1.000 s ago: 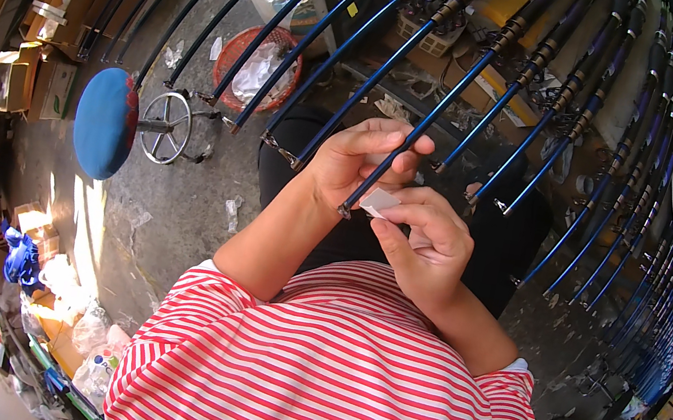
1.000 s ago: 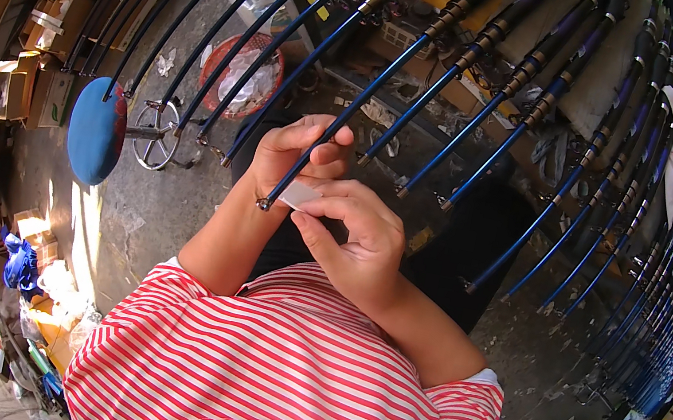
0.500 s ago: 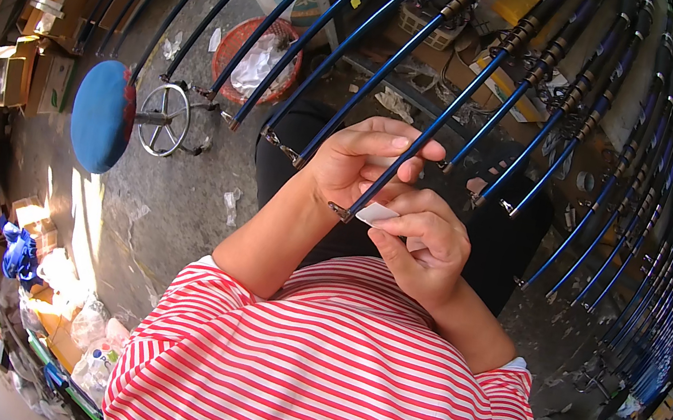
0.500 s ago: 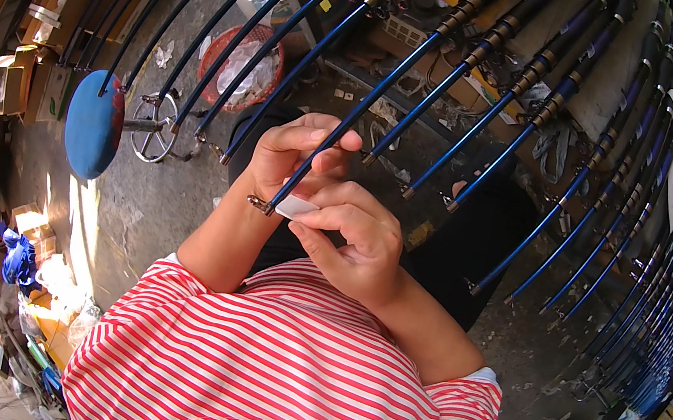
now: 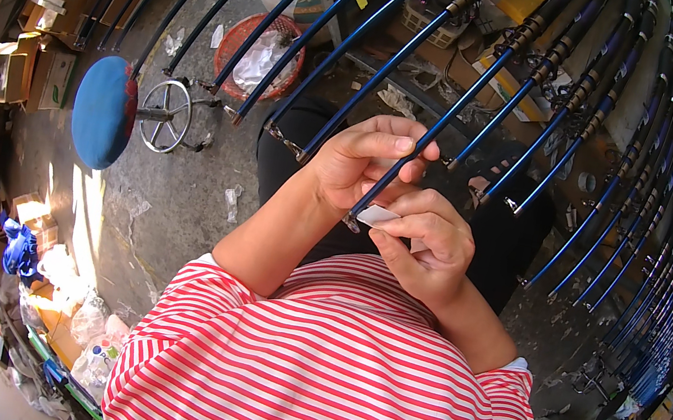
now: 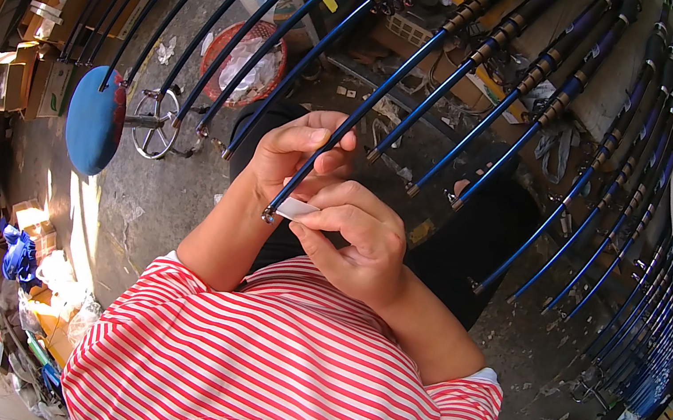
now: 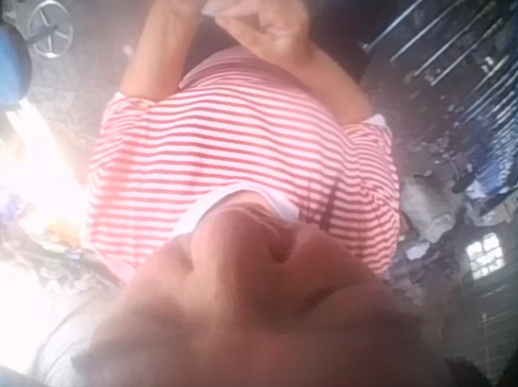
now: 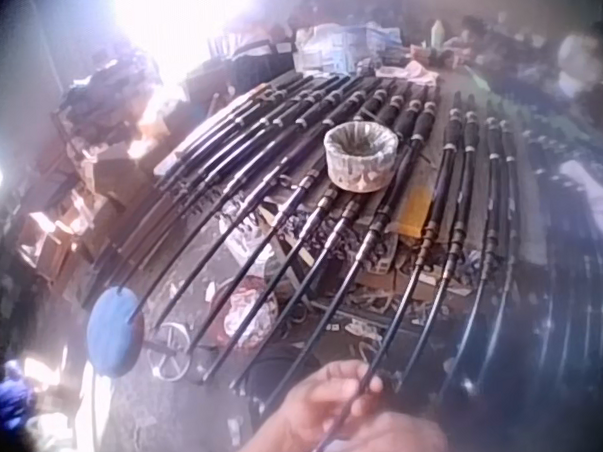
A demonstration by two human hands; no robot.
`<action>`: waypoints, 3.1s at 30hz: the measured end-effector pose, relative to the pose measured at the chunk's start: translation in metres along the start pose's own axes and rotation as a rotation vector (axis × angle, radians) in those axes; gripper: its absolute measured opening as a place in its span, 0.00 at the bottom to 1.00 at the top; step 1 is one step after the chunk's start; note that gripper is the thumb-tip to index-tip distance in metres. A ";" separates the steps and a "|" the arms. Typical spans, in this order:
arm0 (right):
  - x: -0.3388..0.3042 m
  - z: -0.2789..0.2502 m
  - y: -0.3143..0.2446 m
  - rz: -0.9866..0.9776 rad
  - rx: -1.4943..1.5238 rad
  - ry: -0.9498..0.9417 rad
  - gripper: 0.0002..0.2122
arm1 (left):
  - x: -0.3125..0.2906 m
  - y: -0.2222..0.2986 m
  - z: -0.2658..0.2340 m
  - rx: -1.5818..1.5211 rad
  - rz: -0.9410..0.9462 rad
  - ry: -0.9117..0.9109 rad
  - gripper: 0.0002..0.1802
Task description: The person is applying small white pieces of adhesive tape to the metal guides of several blue fishing rods. They handle each rod by hand, securing the material around the guide before moving to the next rod in the row.
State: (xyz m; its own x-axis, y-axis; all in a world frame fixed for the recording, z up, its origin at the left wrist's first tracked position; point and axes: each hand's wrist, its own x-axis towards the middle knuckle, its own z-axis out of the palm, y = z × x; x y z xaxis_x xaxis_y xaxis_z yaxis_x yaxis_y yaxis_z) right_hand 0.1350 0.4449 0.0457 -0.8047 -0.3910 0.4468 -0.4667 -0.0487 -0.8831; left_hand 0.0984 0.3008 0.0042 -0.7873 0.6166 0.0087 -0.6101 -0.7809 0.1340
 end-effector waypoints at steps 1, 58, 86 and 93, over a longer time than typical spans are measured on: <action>0.000 0.000 0.000 -0.005 0.004 0.000 0.06 | 0.000 0.000 0.000 0.001 -0.001 -0.004 0.12; -0.001 -0.001 0.000 0.017 0.022 -0.002 0.06 | 0.004 -0.002 -0.002 0.147 0.002 0.025 0.12; -0.029 -0.036 -0.002 0.036 0.024 0.209 0.06 | 0.044 -0.019 -0.004 -0.066 -0.079 -0.132 0.17; -0.024 -0.030 -0.001 0.066 0.061 0.077 0.05 | 0.022 -0.024 -0.004 0.056 -0.027 0.015 0.17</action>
State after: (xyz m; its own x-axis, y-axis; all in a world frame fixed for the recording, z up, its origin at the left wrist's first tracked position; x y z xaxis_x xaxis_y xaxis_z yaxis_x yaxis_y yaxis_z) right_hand 0.1439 0.4818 0.0405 -0.8600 -0.3232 0.3949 -0.3904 -0.0818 -0.9170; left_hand 0.0956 0.3327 -0.0027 -0.7723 0.6352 -0.0105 -0.6253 -0.7570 0.1896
